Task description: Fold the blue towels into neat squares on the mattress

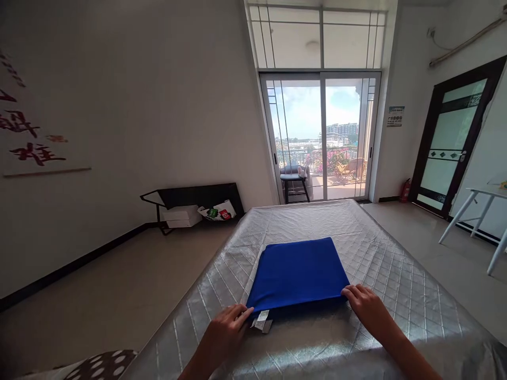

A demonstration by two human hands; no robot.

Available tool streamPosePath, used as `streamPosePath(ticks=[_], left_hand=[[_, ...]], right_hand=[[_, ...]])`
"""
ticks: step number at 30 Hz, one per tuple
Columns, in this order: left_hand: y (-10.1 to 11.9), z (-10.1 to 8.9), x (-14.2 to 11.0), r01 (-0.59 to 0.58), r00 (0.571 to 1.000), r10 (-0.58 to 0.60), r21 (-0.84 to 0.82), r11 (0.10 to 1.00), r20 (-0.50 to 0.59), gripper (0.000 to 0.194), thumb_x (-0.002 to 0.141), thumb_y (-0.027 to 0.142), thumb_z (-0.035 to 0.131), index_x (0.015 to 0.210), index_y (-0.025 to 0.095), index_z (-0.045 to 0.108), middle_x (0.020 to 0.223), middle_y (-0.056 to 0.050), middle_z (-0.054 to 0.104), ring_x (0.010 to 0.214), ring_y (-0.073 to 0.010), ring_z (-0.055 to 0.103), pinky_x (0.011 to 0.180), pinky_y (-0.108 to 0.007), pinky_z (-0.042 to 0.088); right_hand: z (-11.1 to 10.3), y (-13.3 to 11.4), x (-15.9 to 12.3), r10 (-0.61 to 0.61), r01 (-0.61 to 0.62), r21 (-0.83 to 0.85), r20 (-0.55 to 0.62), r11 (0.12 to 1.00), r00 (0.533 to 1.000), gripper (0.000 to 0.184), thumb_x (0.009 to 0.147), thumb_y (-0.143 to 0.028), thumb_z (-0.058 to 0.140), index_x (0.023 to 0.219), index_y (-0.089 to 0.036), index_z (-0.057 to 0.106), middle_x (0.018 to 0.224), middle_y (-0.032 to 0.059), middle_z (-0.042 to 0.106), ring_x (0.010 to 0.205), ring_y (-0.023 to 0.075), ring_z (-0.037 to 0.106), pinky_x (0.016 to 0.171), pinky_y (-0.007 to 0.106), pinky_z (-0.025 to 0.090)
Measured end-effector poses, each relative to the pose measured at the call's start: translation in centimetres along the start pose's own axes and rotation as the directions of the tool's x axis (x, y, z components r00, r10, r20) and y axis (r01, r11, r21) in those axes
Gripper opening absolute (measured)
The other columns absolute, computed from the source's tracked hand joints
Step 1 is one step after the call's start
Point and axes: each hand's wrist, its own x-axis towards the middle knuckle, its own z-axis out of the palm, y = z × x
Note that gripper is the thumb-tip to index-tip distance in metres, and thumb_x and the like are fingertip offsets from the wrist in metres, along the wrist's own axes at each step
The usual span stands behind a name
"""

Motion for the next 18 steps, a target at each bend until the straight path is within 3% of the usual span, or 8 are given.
streamPosePath(ticks=[5, 9, 12, 15, 18], left_hand=[[1.6, -0.1, -2.0, 0.076, 0.994, -0.074, -0.024, 0.997, 0.079, 0.045, 0.088, 0.0, 0.045, 0.112, 0.027, 0.073, 0.103, -0.004, 0.076, 0.093, -0.0199, 0.073, 0.086, -0.032, 0.059], [2.6, -2.0, -1.5, 0.225, 0.95, -0.196, -0.099, 0.969, 0.245, 0.043, 0.091, 0.007, 0.045, 0.116, 0.03, 0.072, 0.114, -0.003, 0.074, 0.095, -0.0198, 0.073, 0.087, -0.032, 0.058], [3.3, -3.6, -1.1, 0.311, 0.908, -0.244, -0.157, 0.937, 0.342, 0.042, 0.091, 0.011, 0.046, 0.119, 0.03, 0.071, 0.121, -0.003, 0.071, 0.095, -0.0179, 0.073, 0.084, -0.028, 0.057], [3.8, -4.9, -0.7, 0.358, 0.883, -0.28, -0.154, 0.921, 0.376, 0.036, 0.092, 0.018, 0.048, 0.115, 0.029, 0.073, 0.114, -0.003, 0.073, 0.092, -0.0172, 0.073, 0.082, -0.027, 0.056], [4.6, -5.6, 1.2, 0.359, 0.897, -0.313, -0.1, 0.928, 0.313, 0.03, 0.092, 0.021, 0.048, 0.098, 0.028, 0.077, 0.099, -0.003, 0.074, 0.088, -0.0192, 0.071, 0.081, -0.031, 0.055]], right_hand=[[-0.3, -1.4, -1.5, 0.121, -0.139, 0.114, 0.153, 0.984, 0.981, 0.039, 0.086, 0.002, 0.04, 0.098, -0.024, 0.066, 0.1, 0.0041, 0.074, 0.09, 0.0199, 0.072, 0.078, 0.031, 0.059], [-0.9, -2.2, -1.2, 0.28, -0.352, 0.17, 0.34, 0.921, 0.898, 0.044, 0.081, 0.002, 0.04, 0.1, -0.025, 0.069, 0.111, 0.0056, 0.073, 0.102, 0.0215, 0.069, 0.09, 0.034, 0.056], [-1.8, -2.1, -0.6, 0.318, -0.424, 0.17, 0.436, 0.89, 0.842, 0.048, 0.075, 0.0, 0.044, 0.106, -0.025, 0.07, 0.122, 0.0058, 0.07, 0.113, 0.0231, 0.065, 0.099, 0.039, 0.052], [-2.7, -1.9, 0.2, 0.344, -0.464, 0.186, 0.454, 0.866, 0.822, 0.043, 0.079, -0.011, 0.048, 0.113, -0.025, 0.071, 0.133, 0.0067, 0.065, 0.124, 0.0265, 0.059, 0.106, 0.045, 0.047], [-2.4, -2.5, 2.1, 0.417, -0.513, 0.198, 0.38, 0.835, 0.826, 0.042, 0.093, -0.025, 0.041, 0.125, -0.023, 0.068, 0.143, 0.0088, 0.058, 0.133, 0.0272, 0.052, 0.111, 0.045, 0.043]])
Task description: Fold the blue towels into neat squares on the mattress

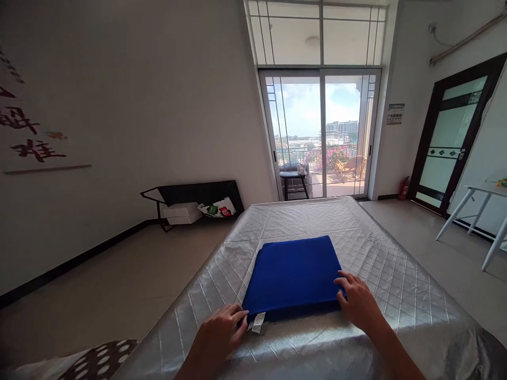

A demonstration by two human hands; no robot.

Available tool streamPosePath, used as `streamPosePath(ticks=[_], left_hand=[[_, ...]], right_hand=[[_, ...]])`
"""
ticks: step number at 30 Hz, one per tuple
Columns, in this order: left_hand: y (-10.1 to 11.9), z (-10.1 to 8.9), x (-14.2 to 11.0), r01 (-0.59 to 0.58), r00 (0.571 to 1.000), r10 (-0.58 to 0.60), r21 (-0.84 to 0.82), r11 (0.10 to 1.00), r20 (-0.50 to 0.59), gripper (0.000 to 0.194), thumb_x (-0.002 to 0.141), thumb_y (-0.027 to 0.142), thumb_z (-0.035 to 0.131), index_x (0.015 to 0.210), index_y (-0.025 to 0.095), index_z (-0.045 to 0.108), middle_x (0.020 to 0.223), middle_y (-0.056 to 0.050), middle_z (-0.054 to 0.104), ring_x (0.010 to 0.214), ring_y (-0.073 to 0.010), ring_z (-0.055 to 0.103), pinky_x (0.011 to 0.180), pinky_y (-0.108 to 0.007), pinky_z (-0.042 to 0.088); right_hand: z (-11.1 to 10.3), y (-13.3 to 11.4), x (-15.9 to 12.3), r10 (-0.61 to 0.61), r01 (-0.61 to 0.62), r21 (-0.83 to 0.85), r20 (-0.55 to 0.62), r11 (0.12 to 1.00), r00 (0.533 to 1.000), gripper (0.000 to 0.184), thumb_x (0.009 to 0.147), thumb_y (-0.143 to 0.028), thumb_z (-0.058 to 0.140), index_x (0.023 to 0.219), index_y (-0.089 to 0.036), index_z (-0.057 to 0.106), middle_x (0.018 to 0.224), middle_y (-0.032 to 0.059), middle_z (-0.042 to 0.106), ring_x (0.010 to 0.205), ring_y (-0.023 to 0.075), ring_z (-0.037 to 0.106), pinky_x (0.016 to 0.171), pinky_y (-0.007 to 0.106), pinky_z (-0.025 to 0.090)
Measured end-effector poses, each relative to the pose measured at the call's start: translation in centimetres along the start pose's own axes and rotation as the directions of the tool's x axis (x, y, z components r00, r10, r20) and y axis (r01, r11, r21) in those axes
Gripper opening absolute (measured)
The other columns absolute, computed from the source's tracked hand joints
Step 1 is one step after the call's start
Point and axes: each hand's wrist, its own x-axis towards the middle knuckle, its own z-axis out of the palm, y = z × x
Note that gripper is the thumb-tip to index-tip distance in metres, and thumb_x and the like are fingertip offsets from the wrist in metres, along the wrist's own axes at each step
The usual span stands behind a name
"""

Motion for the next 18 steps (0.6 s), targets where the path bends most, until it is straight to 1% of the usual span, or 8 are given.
streamPosePath(ticks=[2, 5, 8, 10, 12, 14, 16, 18], left_hand=[[2.0, -0.3, 2.1, -0.045, 0.996, 0.043, -0.028, 0.999, -0.08, 0.031, 0.094, 0.021, 0.047, 0.094, 0.027, 0.077, 0.096, -0.003, 0.074, 0.09, -0.0195, 0.07, 0.083, -0.032, 0.055], [6.6, 0.4, 6.5, -0.15, 0.979, 0.13, -0.127, 0.98, -0.156, 0.032, 0.097, 0.024, 0.044, 0.102, 0.026, 0.076, 0.104, -0.005, 0.074, 0.098, -0.0192, 0.068, 0.092, -0.033, 0.053], [11.1, 2.4, 10.8, -0.204, 0.974, 0.188, -0.131, 0.97, -0.126, 0.036, 0.099, 0.035, 0.043, 0.121, 0.025, 0.07, 0.127, -0.009, 0.069, 0.118, -0.0244, 0.062, 0.105, -0.041, 0.048], [12.9, 4.0, 12.6, -0.209, 0.977, 0.203, -0.101, 0.973, -0.073, 0.045, 0.1, 0.043, 0.04, 0.136, 0.026, 0.061, 0.141, -0.01, 0.061, 0.132, -0.028, 0.052, 0.114, -0.047, 0.039], [13.3, 5.2, 13.4, -0.179, 0.984, 0.179, -0.075, 0.981, -0.012, 0.053, 0.1, 0.049, 0.035, 0.145, 0.026, 0.052, 0.15, -0.009, 0.052, 0.142, -0.0299, 0.042, 0.119, -0.05, 0.03], [12.3, 5.8, 13.2, -0.119, 0.992, 0.121, -0.056, 0.991, 0.031, 0.06, 0.1, 0.056, 0.03, 0.15, 0.026, 0.046, 0.157, -0.008, 0.044, 0.147, -0.0308, 0.033, 0.121, -0.051, 0.026], [10.2, 6.0, 12.3, -0.04, 0.998, 0.041, -0.028, 0.999, 0.048, 0.066, 0.098, 0.061, 0.028, 0.152, 0.025, 0.041, 0.16, -0.008, 0.037, 0.149, -0.0318, 0.028, 0.122, -0.051, 0.024], [7.4, 5.9, 10.9, 0.051, 0.998, -0.052, 0.012, 0.999, 0.042, 0.071, 0.097, 0.064, 0.027, 0.154, 0.022, 0.038, 0.162, -0.01, 0.033, 0.15, -0.0333, 0.026, 0.122, -0.053, 0.022]], right_hand=[[1.0, -1.3, 1.5, 0.033, -0.034, -0.021, -0.043, 0.999, 0.999, 0.047, 0.098, -0.031, 0.035, 0.135, -0.018, 0.061, 0.149, 0.011, 0.052, 0.14, 0.0284, 0.044, 0.115, 0.046, 0.037], [3.3, -2.6, 3.4, 0.098, -0.098, -0.095, -0.006, 0.991, 0.995, 0.055, 0.1, -0.036, 0.036, 0.147, -0.011, 0.049, 0.156, 0.0138, 0.041, 0.147, 0.0312, 0.032, 0.12, 0.048, 0.028], [5.4, -2.5, 4.0, 0.126, -0.12, -0.119, 0.052, 0.986, 0.991, 0.058, 0.1, -0.038, 0.035, 0.151, -0.01, 0.043, 0.159, 0.0138, 0.035, 0.148, 0.0313, 0.029, 0.119, 0.049, 0.029], [6.2, -1.9, 3.9, 0.11, -0.104, -0.1, 0.062, 0.99, 0.992, 0.06, 0.1, -0.039, 0.034, 0.152, -0.009, 0.041, 0.16, 0.0135, 0.033, 0.149, 0.0307, 0.026, 0.119, 0.048, 0.028], [6.6, -1.2, 3.7, 0.097, -0.091, -0.083, 0.068, 0.992, 0.993, 0.063, 0.1, -0.041, 0.033, 0.153, -0.008, 0.039, 0.16, 0.0128, 0.031, 0.15, 0.0298, 0.024, 0.121, 0.047, 0.027], [6.7, -0.7, 3.7, 0.094, -0.09, -0.07, 0.063, 0.993, 0.994, 0.064, 0.1, -0.043, 0.032, 0.153, -0.009, 0.037, 0.161, 0.0115, 0.03, 0.15, 0.0284, 0.024, 0.121, 0.045, 0.026], [6.9, -0.4, 3.7, 0.093, -0.091, -0.049, 0.05, 0.995, 0.994, 0.065, 0.1, -0.045, 0.032, 0.154, -0.011, 0.036, 0.161, 0.0101, 0.03, 0.15, 0.0272, 0.023, 0.122, 0.044, 0.025], [7.0, -0.4, 3.8, 0.094, -0.093, -0.02, 0.042, 0.995, 0.995, 0.066, 0.1, -0.047, 0.032, 0.155, -0.011, 0.035, 0.161, 0.0097, 0.029, 0.151, 0.0264, 0.022, 0.122, 0.044, 0.024]])
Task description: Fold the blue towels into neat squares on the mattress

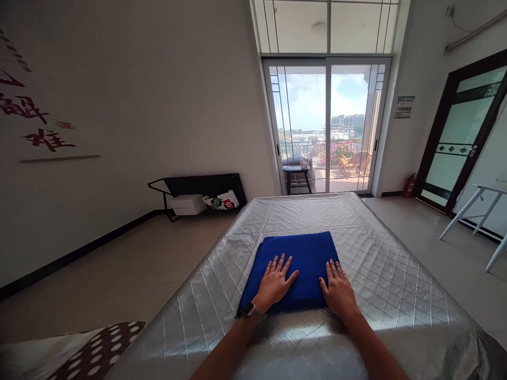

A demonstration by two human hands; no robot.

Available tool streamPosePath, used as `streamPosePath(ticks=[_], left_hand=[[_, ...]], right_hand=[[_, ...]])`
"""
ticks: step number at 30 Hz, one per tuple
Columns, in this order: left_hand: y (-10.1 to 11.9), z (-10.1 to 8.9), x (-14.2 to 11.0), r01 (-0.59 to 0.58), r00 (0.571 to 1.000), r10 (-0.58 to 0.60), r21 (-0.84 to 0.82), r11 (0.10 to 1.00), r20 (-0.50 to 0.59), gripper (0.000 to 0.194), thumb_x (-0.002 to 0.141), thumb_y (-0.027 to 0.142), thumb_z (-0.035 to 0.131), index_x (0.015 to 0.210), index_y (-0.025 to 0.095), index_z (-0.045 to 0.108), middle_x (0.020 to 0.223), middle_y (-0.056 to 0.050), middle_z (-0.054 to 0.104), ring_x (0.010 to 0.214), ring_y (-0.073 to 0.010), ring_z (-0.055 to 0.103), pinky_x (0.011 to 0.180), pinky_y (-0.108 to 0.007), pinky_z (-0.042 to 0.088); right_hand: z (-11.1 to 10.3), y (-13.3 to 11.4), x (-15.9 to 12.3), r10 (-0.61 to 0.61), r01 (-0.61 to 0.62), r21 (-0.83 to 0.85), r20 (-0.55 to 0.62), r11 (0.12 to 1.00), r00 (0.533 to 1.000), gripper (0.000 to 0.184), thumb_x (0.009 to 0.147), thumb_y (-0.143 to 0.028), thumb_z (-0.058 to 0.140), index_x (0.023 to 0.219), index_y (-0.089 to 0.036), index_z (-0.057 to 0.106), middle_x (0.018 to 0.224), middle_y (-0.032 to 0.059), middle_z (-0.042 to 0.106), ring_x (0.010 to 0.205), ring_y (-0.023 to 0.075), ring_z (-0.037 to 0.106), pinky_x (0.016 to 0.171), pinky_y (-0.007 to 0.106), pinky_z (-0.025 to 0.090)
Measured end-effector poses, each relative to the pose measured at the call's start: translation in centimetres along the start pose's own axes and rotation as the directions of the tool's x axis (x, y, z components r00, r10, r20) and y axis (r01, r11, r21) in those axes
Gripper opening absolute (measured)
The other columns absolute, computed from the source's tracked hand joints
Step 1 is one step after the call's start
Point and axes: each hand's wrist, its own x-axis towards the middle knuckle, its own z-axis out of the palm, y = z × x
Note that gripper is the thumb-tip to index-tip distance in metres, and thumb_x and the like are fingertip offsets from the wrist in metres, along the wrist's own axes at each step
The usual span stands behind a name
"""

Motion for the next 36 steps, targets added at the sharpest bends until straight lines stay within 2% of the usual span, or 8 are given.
streamPosePath(ticks=[7, 14, 21, 23, 26, 31, 33, 36], left_hand=[[-7.9, 2.1, -4.3, 0.11, 0.991, -0.11, -0.005, 0.994, -0.073, 0.077, 0.098, 0.061, 0.027, 0.154, 0.009, 0.033, 0.16, -0.02, 0.032, 0.149, -0.0326, 0.028, 0.119, -0.048, 0.029], [-7.5, 3.3, -4.6, 0.203, 0.974, -0.211, -0.103, 0.974, -0.079, 0.084, 0.097, 0.062, 0.025, 0.153, -0.002, 0.027, 0.16, -0.026, 0.027, 0.149, -0.0316, 0.027, 0.12, -0.045, 0.029], [-9.4, 1.7, -3.8, 0.205, 0.979, -0.204, -0.057, 0.977, 0.024, 0.084, 0.097, 0.065, 0.021, 0.151, 0.002, 0.033, 0.156, -0.024, 0.036, 0.146, -0.0308, 0.034, 0.116, -0.043, 0.034], [-8.7, 0.3, -2.0, 0.204, 0.978, -0.205, -0.014, 0.979, -0.033, 0.084, 0.097, 0.065, 0.02, 0.15, 0.001, 0.036, 0.154, -0.026, 0.04, 0.144, -0.0333, 0.038, 0.115, -0.046, 0.035], [-4.6, -1.4, 2.0, 0.105, 0.989, -0.101, 0.032, 0.994, -0.11, 0.079, 0.099, 0.06, 0.021, 0.148, 0.001, 0.041, 0.153, -0.026, 0.041, 0.144, -0.0329, 0.039, 0.117, -0.046, 0.033], [3.7, -0.1, 8.0, -0.084, 0.996, 0.083, -0.04, 0.996, -0.025, 0.072, 0.101, 0.056, 0.02, 0.15, 0.008, 0.042, 0.157, -0.017, 0.04, 0.148, -0.0291, 0.033, 0.12, -0.045, 0.029], [4.2, 1.1, 9.0, -0.047, 0.999, 0.048, -0.046, 0.998, 0.001, 0.074, 0.1, 0.057, 0.021, 0.151, 0.008, 0.04, 0.158, -0.017, 0.038, 0.149, -0.0292, 0.03, 0.121, -0.046, 0.027], [1.2, 2.1, 9.2, 0.063, 0.998, -0.063, -0.02, 0.998, 0.004, 0.078, 0.098, 0.061, 0.022, 0.152, 0.006, 0.037, 0.158, -0.019, 0.036, 0.149, -0.0306, 0.028, 0.122, -0.048, 0.023]], right_hand=[[-0.9, 0.9, 0.5, -0.016, 0.011, 0.037, 0.121, 0.999, 0.993, 0.07, 0.099, -0.048, 0.032, 0.154, -0.005, 0.033, 0.162, 0.0134, 0.025, 0.151, 0.0261, 0.02, 0.123, 0.042, 0.021], [-3.0, 0.9, 6.5, -0.006, 0.009, -0.026, 0.127, 1.0, 0.992, 0.065, 0.102, -0.038, 0.028, 0.153, 0.002, 0.032, 0.161, 0.0195, 0.026, 0.15, 0.0278, 0.022, 0.123, 0.041, 0.021], [0.4, 1.0, 9.5, -0.007, 0.008, -0.015, 0.06, 1.0, 0.998, 0.061, 0.103, -0.036, 0.026, 0.154, -0.002, 0.031, 0.162, 0.0183, 0.027, 0.15, 0.0275, 0.02, 0.122, 0.043, 0.023], [1.2, 1.5, 9.5, -0.042, 0.041, 0.004, 0.033, 0.999, 0.999, 0.061, 0.103, -0.035, 0.027, 0.153, -0.002, 0.033, 0.161, 0.0193, 0.028, 0.15, 0.028, 0.02, 0.122, 0.046, 0.024], [1.7, 2.0, 9.5, -0.056, 0.055, 0.024, 0.03, 0.998, 0.998, 0.061, 0.103, -0.034, 0.026, 0.152, 0.001, 0.033, 0.161, 0.0209, 0.027, 0.151, 0.0282, 0.019, 0.122, 0.046, 0.024], [1.8, 2.5, 9.7, -0.099, 0.099, 0.045, 0.007, 0.994, 0.995, 0.059, 0.103, -0.034, 0.027, 0.153, -0.003, 0.035, 0.16, 0.0201, 0.03, 0.15, 0.0287, 0.02, 0.122, 0.051, 0.026], [1.9, 2.7, 9.7, -0.112, 0.111, 0.057, 0.005, 0.992, 0.994, 0.059, 0.102, -0.033, 0.027, 0.153, -0.003, 0.035, 0.16, 0.02, 0.03, 0.15, 0.0283, 0.02, 0.122, 0.05, 0.026], [1.7, 2.8, 9.6, -0.106, 0.104, 0.081, 0.022, 0.991, 0.994, 0.06, 0.102, -0.033, 0.025, 0.153, -0.003, 0.034, 0.161, 0.0186, 0.029, 0.151, 0.027, 0.02, 0.122, 0.048, 0.026]])
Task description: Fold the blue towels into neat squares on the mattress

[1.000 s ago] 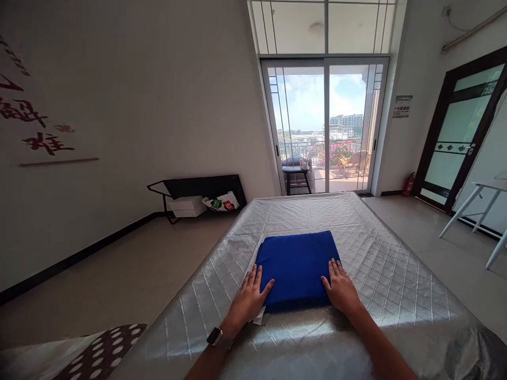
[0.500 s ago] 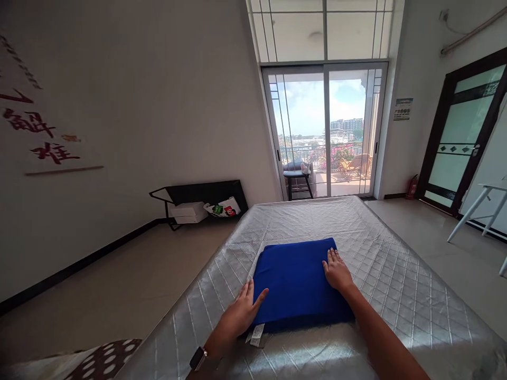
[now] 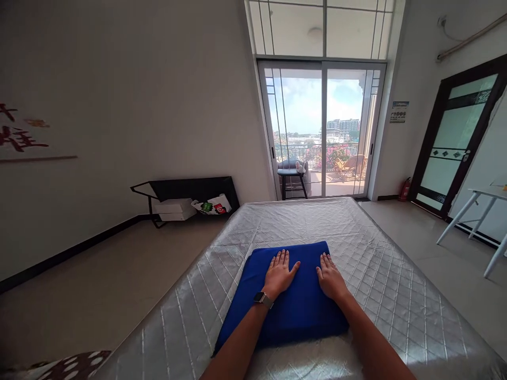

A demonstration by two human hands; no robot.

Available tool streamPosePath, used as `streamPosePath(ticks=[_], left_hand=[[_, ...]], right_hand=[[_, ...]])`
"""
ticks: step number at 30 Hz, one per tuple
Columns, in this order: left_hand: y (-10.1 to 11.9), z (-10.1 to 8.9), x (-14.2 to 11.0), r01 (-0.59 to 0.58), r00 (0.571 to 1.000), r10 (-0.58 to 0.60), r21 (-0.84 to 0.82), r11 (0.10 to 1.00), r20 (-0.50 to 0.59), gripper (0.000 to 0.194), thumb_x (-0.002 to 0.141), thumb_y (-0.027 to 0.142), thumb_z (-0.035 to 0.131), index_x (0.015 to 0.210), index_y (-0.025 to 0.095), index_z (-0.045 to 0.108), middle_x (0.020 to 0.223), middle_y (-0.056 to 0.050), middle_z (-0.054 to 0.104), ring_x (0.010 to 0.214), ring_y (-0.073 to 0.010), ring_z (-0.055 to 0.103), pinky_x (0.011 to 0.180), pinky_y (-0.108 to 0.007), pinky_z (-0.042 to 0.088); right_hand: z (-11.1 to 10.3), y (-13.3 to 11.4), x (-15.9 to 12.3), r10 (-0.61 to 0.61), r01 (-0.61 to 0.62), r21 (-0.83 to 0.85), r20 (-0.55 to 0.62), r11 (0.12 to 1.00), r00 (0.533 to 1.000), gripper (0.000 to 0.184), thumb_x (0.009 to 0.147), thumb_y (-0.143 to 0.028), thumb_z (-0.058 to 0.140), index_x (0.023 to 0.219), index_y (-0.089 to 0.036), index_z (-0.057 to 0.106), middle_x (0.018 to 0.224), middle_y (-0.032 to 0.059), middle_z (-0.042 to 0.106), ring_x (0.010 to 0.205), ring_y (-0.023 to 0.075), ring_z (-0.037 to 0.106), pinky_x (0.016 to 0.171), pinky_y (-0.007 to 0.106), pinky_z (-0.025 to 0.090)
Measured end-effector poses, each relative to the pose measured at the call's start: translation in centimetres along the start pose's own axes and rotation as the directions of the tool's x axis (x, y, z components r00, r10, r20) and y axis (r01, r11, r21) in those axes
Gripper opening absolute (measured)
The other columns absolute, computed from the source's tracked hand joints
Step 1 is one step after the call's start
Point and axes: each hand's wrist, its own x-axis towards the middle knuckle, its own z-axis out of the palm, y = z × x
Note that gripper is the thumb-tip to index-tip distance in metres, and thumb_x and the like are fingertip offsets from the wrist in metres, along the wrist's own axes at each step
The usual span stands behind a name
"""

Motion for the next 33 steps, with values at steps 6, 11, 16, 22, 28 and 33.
streamPosePath(ticks=[6, 11, 16, 22, 28, 33], left_hand=[[-9.2, -1.3, -1.4, 0.33, 0.943, -0.33, 0.004, 0.944, 0.031, 0.086, 0.097, 0.061, 0.02, 0.154, -0.003, 0.024, 0.162, -0.022, 0.024, 0.152, -0.0306, 0.021, 0.123, -0.044, 0.02], [-10.5, -1.8, -2.2, 0.373, 0.925, -0.368, -0.03, 0.927, 0.097, 0.084, 0.098, 0.056, 0.02, 0.153, -0.007, 0.02, 0.161, -0.025, 0.023, 0.152, -0.0289, 0.021, 0.122, -0.038, 0.019], [-10.3, -1.7, -2.4, 0.341, 0.939, -0.337, -0.056, 0.938, 0.077, 0.08, 0.099, 0.053, 0.022, 0.152, -0.007, 0.022, 0.16, -0.025, 0.026, 0.15, -0.0292, 0.026, 0.122, -0.039, 0.02], [-11.5, -1.3, -2.4, 0.314, 0.949, -0.313, -0.084, 0.946, 0.032, 0.078, 0.099, 0.054, 0.024, 0.152, -0.003, 0.029, 0.158, -0.024, 0.034, 0.149, -0.0295, 0.03, 0.121, -0.039, 0.025], [-9.6, -2.6, -2.0, 0.108, 0.987, -0.111, -0.034, 0.994, -0.115, 0.069, 0.1, 0.05, 0.026, 0.149, 0.005, 0.04, 0.156, -0.019, 0.041, 0.147, -0.0287, 0.034, 0.12, -0.041, 0.028], [-1.4, -2.4, 0.7, -0.199, 0.979, 0.2, -0.041, 0.979, 0.029, 0.068, 0.1, 0.055, 0.028, 0.148, 0.01, 0.046, 0.156, -0.015, 0.043, 0.147, -0.0281, 0.034, 0.121, -0.041, 0.028]], right_hand=[[-1.4, -0.5, -0.3, 0.01, -0.015, 0.047, 0.09, 0.999, 0.996, 0.065, 0.102, -0.041, 0.022, 0.156, -0.004, 0.028, 0.163, 0.0141, 0.023, 0.152, 0.0248, 0.017, 0.124, 0.044, 0.018], [-3.0, -1.0, 2.2, 0.048, -0.039, -0.059, 0.162, 0.998, 0.986, 0.065, 0.102, -0.04, 0.024, 0.157, -0.004, 0.025, 0.164, 0.0125, 0.02, 0.152, 0.0235, 0.014, 0.124, 0.04, 0.015], [-3.5, -1.5, 6.0, 0.09, -0.073, -0.152, 0.108, 0.986, 0.99, 0.061, 0.103, -0.037, 0.024, 0.155, -0.005, 0.031, 0.162, 0.0155, 0.027, 0.151, 0.0242, 0.02, 0.122, 0.04, 0.021], [-0.8, -1.0, 6.6, 0.072, -0.063, -0.176, 0.046, 0.982, 0.996, 0.058, 0.103, -0.028, 0.025, 0.151, 0.002, 0.035, 0.158, 0.0198, 0.034, 0.15, 0.0256, 0.025, 0.122, 0.04, 0.023], [1.3, 0.7, 7.2, 0.012, -0.017, -0.176, -0.032, 0.984, 0.999, 0.056, 0.101, -0.025, 0.029, 0.151, -0.002, 0.037, 0.158, 0.0194, 0.036, 0.149, 0.0259, 0.027, 0.121, 0.043, 0.026], [2.2, 1.2, 7.7, 0.03, -0.038, -0.174, -0.046, 0.984, 0.998, 0.056, 0.102, -0.025, 0.032, 0.151, 0.0, 0.037, 0.157, 0.0204, 0.037, 0.149, 0.0259, 0.027, 0.122, 0.041, 0.025]])
